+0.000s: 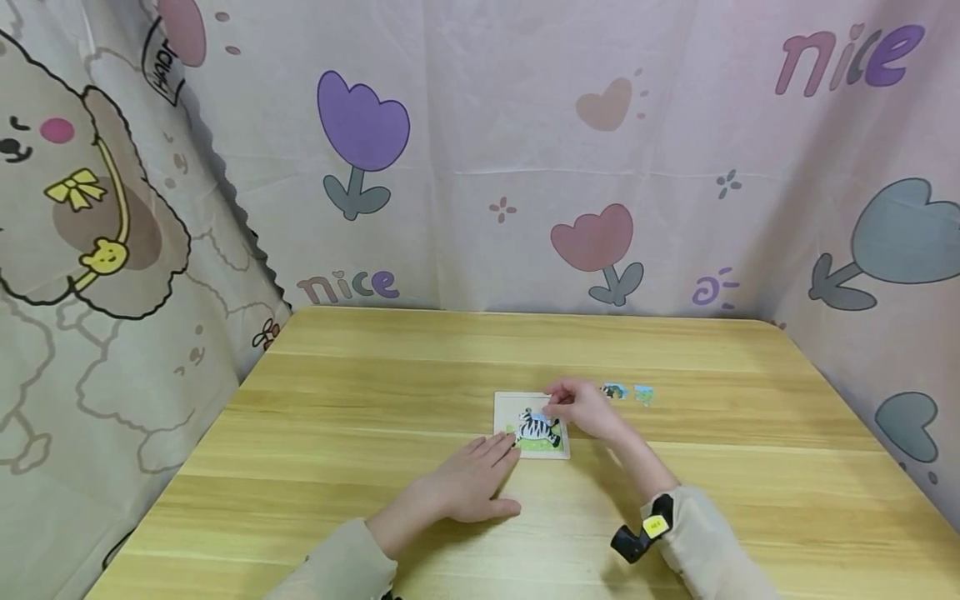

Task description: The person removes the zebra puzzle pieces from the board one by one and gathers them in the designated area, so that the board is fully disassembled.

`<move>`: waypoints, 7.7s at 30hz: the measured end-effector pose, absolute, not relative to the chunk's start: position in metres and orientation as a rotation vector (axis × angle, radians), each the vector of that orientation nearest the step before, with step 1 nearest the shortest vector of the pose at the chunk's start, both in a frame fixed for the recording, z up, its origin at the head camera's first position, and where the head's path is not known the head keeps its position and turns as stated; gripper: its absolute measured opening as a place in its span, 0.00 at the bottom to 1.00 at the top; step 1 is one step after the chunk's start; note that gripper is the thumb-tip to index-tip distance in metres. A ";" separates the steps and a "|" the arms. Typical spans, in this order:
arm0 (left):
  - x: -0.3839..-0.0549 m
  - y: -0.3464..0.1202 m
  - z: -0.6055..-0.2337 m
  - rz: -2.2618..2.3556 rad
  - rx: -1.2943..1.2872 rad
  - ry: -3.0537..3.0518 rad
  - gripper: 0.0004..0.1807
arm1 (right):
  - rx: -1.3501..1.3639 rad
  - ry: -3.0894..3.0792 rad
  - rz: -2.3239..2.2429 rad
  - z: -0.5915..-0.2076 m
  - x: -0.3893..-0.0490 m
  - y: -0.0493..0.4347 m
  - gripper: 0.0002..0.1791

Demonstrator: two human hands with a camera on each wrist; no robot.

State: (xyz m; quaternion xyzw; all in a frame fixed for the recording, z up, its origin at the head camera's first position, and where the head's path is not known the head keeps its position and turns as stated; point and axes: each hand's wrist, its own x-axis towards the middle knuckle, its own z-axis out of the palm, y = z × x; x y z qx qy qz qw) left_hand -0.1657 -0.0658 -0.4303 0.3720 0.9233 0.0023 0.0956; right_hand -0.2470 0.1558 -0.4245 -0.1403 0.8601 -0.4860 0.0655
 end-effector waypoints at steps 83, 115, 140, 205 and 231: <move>-0.162 -0.066 -0.428 -0.016 1.150 2.758 0.43 | -0.101 3.008 -1.080 -0.443 -0.244 0.251 0.07; -0.161 -0.035 -0.428 -0.098 1.300 2.715 0.42 | -0.445 2.736 -1.256 -0.441 -0.238 0.165 0.17; -0.169 -0.034 -0.433 -0.117 1.313 2.713 0.41 | -0.565 2.752 -1.001 -0.428 -0.245 0.159 0.10; -0.157 -0.077 -0.432 0.046 1.118 2.769 0.41 | -0.078 2.964 -1.033 -0.438 -0.230 0.294 0.11; -0.160 -0.072 -0.433 0.069 1.081 2.779 0.41 | -0.389 2.743 -1.363 -0.417 -0.238 0.195 0.10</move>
